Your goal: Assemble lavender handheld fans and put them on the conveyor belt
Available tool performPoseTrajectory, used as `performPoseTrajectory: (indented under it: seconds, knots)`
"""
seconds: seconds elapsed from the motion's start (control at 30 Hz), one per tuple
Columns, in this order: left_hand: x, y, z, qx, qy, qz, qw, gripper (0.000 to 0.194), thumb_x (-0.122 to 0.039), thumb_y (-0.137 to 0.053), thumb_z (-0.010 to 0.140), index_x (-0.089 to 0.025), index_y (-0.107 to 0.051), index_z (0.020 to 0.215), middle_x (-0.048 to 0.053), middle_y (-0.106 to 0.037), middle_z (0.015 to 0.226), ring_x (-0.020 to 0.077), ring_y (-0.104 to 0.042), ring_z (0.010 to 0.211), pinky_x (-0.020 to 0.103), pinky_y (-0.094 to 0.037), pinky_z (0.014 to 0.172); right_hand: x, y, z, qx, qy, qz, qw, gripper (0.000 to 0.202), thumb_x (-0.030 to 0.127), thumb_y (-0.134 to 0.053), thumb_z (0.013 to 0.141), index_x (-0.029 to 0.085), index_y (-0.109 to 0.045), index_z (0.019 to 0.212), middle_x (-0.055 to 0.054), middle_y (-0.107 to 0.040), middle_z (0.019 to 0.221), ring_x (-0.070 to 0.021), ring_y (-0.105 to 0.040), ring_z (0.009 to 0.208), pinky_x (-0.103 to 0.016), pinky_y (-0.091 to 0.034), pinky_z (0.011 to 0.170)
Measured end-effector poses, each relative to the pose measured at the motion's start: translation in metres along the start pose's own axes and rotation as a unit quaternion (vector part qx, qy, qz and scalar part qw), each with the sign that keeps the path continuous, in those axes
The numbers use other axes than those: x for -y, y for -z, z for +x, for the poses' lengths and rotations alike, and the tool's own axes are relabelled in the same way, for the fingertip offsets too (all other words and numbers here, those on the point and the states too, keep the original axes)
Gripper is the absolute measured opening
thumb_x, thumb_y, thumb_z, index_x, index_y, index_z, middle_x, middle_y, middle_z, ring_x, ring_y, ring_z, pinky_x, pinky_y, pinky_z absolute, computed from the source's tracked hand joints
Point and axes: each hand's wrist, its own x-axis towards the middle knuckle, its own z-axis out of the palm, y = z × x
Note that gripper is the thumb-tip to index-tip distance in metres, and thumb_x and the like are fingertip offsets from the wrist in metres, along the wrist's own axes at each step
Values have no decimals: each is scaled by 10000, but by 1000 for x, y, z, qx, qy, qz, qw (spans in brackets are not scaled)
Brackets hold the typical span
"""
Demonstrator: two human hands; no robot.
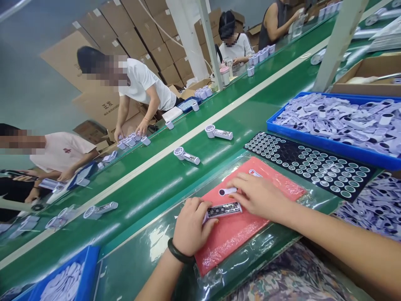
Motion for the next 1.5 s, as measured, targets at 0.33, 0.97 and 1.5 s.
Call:
performPoseTrajectory:
  seconds: [0.33,0.97,1.5]
  knots:
    - [-3,-2,-5,-84,-30,-106,990,158,-156,-593,923,-224,-619,1063,19,-609,1073,203,-526,1055,474,-323,1094,38,-28,-5,42,55,15,997,238,287,-433,1052,185,-648,1040,-69,-556,961,-240,-522,885,-399,-422,755]
    - [-38,-16,-36,-101,22,-70,992,251,-111,-538,917,-240,-623,1115,32,-630,1185,251,-514,1211,502,-423,1118,32,-29,-23,125,-1,139,982,316,236,-519,969,220,-606,1272,-80,-611,1185,-270,-535,1112,-509,-430,969]
    - [100,65,73,-55,101,291,950,350,-90,-484,909,-268,-725,1091,96,-564,1343,305,-460,1316,518,-449,1066,-58,40,-67,-142,-83,-84,983,298,375,-405,1054,246,-608,1229,-61,-608,1235,-259,-567,1143,-462,-501,945]
